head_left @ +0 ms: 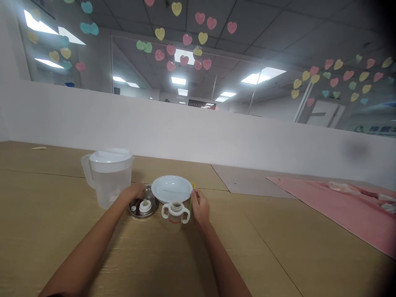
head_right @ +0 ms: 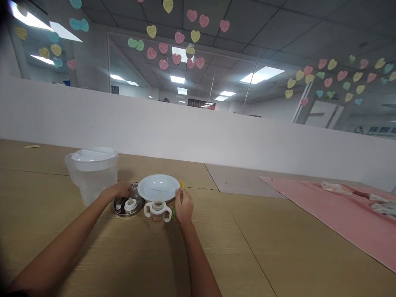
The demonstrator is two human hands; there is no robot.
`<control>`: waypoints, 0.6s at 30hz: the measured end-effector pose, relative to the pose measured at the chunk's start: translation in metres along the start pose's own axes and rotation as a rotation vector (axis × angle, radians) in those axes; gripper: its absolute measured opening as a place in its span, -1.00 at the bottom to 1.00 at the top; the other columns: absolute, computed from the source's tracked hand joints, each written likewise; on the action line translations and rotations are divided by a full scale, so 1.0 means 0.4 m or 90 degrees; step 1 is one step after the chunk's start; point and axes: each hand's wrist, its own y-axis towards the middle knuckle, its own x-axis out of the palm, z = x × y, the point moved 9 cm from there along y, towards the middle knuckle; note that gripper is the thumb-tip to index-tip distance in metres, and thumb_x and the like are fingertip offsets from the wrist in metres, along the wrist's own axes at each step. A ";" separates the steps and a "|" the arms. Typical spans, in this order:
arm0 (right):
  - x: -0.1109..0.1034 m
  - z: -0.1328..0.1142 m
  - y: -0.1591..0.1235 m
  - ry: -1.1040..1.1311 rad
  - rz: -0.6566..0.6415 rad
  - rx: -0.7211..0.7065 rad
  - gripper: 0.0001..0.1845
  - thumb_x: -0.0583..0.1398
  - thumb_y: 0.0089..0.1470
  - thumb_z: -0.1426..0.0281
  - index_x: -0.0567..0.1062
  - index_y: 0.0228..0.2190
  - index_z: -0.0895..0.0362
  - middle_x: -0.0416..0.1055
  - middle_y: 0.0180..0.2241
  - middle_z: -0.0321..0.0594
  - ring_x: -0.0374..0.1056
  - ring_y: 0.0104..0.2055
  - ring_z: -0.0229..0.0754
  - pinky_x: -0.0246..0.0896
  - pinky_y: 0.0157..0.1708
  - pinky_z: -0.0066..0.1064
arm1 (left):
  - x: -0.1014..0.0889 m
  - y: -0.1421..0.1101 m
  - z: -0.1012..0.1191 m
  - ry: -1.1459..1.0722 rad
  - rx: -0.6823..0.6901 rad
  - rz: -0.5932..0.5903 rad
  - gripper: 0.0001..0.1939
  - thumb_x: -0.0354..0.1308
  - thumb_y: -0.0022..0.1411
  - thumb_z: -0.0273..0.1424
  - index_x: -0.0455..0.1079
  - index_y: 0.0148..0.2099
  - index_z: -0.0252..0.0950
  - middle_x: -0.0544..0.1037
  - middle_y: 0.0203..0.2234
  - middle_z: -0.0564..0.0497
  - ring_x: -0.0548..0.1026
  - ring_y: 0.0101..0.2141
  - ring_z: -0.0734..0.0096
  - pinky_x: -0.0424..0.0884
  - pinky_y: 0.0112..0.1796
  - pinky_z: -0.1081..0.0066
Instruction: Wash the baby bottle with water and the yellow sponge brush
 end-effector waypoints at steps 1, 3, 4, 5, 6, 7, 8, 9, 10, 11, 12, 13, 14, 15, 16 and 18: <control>-0.006 -0.010 -0.002 -0.007 0.007 -0.006 -0.51 -0.05 0.14 0.08 0.49 -0.23 0.15 0.50 -0.28 -0.13 0.39 -0.22 -0.14 0.22 -0.13 -0.31 | -0.003 -0.002 -0.001 0.009 -0.009 -0.008 -0.96 0.13 -0.25 -0.53 0.39 -0.64 -0.34 0.51 -0.66 -0.05 0.47 -0.53 0.31 0.33 -0.48 0.47; -0.007 -0.026 -0.006 -0.032 0.001 -0.022 -0.54 -0.04 0.15 0.12 0.50 -0.29 0.16 0.49 -0.34 -0.15 0.38 -0.31 -0.19 0.23 -0.22 -0.38 | -0.016 -0.011 0.000 0.021 -0.026 -0.023 -0.95 0.13 -0.26 -0.56 0.39 -0.64 -0.35 0.49 -0.68 -0.04 0.47 -0.54 0.33 0.32 -0.50 0.49; -0.007 -0.034 -0.008 -0.049 -0.001 -0.035 -0.55 -0.04 0.15 0.14 0.50 -0.30 0.17 0.48 -0.34 -0.15 0.37 -0.32 -0.20 0.22 -0.25 -0.40 | -0.025 -0.018 0.001 0.023 -0.034 -0.027 -0.94 0.13 -0.26 -0.57 0.39 -0.64 -0.35 0.48 -0.69 -0.03 0.47 -0.56 0.34 0.31 -0.52 0.50; -0.007 -0.040 -0.009 -0.070 0.000 -0.048 -0.55 -0.05 0.16 0.15 0.50 -0.29 0.17 0.48 -0.33 -0.14 0.37 -0.32 -0.20 0.21 -0.28 -0.41 | -0.036 -0.025 0.002 0.025 -0.041 -0.027 -0.94 0.12 -0.25 -0.58 0.40 -0.63 -0.36 0.48 -0.69 -0.03 0.46 -0.57 0.36 0.29 -0.54 0.52; -0.010 -0.046 -0.011 -0.093 0.006 -0.058 -0.55 -0.05 0.16 0.15 0.51 -0.29 0.17 0.47 -0.33 -0.13 0.36 -0.33 -0.20 0.20 -0.30 -0.42 | -0.049 -0.032 0.004 0.026 -0.046 -0.023 -0.93 0.12 -0.24 -0.59 0.41 -0.61 -0.36 0.48 -0.68 -0.03 0.46 -0.59 0.38 0.28 -0.56 0.53; -0.014 -0.052 -0.012 -0.117 0.017 -0.066 -0.54 -0.07 0.17 0.16 0.51 -0.29 0.17 0.46 -0.34 -0.13 0.35 -0.34 -0.20 0.19 -0.33 -0.42 | -0.064 -0.040 0.007 0.029 -0.049 -0.013 -0.91 0.12 -0.24 -0.60 0.42 -0.58 -0.37 0.50 -0.65 -0.04 0.46 -0.59 0.39 0.26 -0.57 0.53; -0.022 -0.058 -0.013 -0.139 0.033 -0.073 -0.53 -0.08 0.18 0.16 0.51 -0.30 0.17 0.46 -0.36 -0.13 0.34 -0.37 -0.20 0.18 -0.36 -0.43 | -0.082 -0.047 0.011 0.033 -0.049 0.003 -0.88 0.13 -0.24 -0.61 0.43 -0.54 -0.38 0.52 -0.61 -0.06 0.46 -0.57 0.39 0.25 -0.57 0.54; -0.031 -0.068 -0.016 -0.158 0.052 -0.084 -0.53 -0.09 0.19 0.17 0.51 -0.31 0.17 0.45 -0.39 -0.14 0.33 -0.39 -0.21 0.16 -0.38 -0.43 | -0.102 -0.054 0.016 0.038 -0.046 0.026 -0.84 0.14 -0.25 -0.62 0.45 -0.49 -0.38 0.54 -0.55 -0.08 0.47 -0.55 0.38 0.25 -0.56 0.53; -0.040 -0.082 -0.021 -0.173 0.070 -0.105 -0.53 -0.10 0.20 0.19 0.50 -0.32 0.17 0.45 -0.41 -0.15 0.33 -0.40 -0.21 0.14 -0.39 -0.42 | -0.123 -0.061 0.022 0.043 -0.042 0.053 -0.79 0.14 -0.24 -0.62 0.46 -0.43 -0.39 0.55 -0.49 -0.11 0.48 -0.50 0.35 0.25 -0.54 0.52; -0.046 -0.102 -0.028 -0.184 0.083 -0.143 -0.54 -0.10 0.20 0.20 0.50 -0.33 0.18 0.46 -0.42 -0.15 0.33 -0.42 -0.22 0.14 -0.38 -0.42 | -0.144 -0.068 0.029 0.049 -0.036 0.082 -0.74 0.15 -0.24 -0.61 0.47 -0.37 -0.39 0.56 -0.42 -0.14 0.49 -0.45 0.33 0.25 -0.51 0.51; -0.047 -0.128 -0.039 -0.192 0.087 -0.198 -0.56 -0.09 0.20 0.22 0.49 -0.33 0.19 0.46 -0.44 -0.15 0.33 -0.43 -0.22 0.13 -0.37 -0.41 | -0.164 -0.075 0.037 0.054 -0.028 0.109 -0.72 0.15 -0.22 -0.60 0.47 -0.34 -0.38 0.56 -0.37 -0.16 0.49 -0.41 0.30 0.25 -0.48 0.50; -0.043 -0.156 -0.054 -0.199 0.082 -0.266 -0.57 -0.07 0.20 0.22 0.49 -0.32 0.20 0.46 -0.44 -0.15 0.34 -0.43 -0.22 0.13 -0.35 -0.40 | -0.182 -0.082 0.046 0.058 -0.018 0.132 -0.73 0.14 -0.19 -0.59 0.47 -0.33 -0.37 0.55 -0.35 -0.17 0.49 -0.38 0.29 0.25 -0.46 0.49; -0.035 -0.184 -0.073 -0.207 0.069 -0.337 -0.59 -0.05 0.18 0.22 0.48 -0.30 0.21 0.47 -0.45 -0.14 0.35 -0.43 -0.21 0.14 -0.34 -0.38 | -0.197 -0.090 0.057 0.061 -0.008 0.150 -0.75 0.12 -0.16 -0.58 0.47 -0.34 -0.37 0.55 -0.36 -0.16 0.49 -0.36 0.28 0.24 -0.44 0.49; -0.022 -0.208 -0.092 -0.215 0.051 -0.402 -0.60 -0.02 0.16 0.20 0.47 -0.27 0.22 0.47 -0.45 -0.13 0.35 -0.43 -0.20 0.14 -0.33 -0.37 | -0.210 -0.099 0.068 0.063 0.004 0.164 -0.79 0.10 -0.12 -0.57 0.47 -0.36 -0.36 0.55 -0.38 -0.15 0.48 -0.36 0.29 0.23 -0.43 0.48; -0.008 -0.225 -0.110 -0.222 0.030 -0.455 -0.60 0.00 0.14 0.18 0.46 -0.23 0.22 0.47 -0.44 -0.12 0.36 -0.41 -0.18 0.15 -0.32 -0.36 | -0.221 -0.107 0.081 0.062 0.018 0.176 -0.82 0.08 -0.09 -0.57 0.47 -0.39 -0.35 0.55 -0.41 -0.13 0.48 -0.36 0.31 0.23 -0.41 0.48; 0.017 -0.240 -0.131 -0.232 -0.005 -0.507 -0.57 0.03 0.11 0.15 0.44 -0.18 0.21 0.48 -0.40 -0.11 0.38 -0.38 -0.15 0.18 -0.33 -0.34 | -0.239 -0.124 0.116 0.047 0.066 0.196 -0.84 0.05 -0.02 -0.54 0.46 -0.43 -0.33 0.55 -0.45 -0.10 0.46 -0.40 0.35 0.20 -0.41 0.49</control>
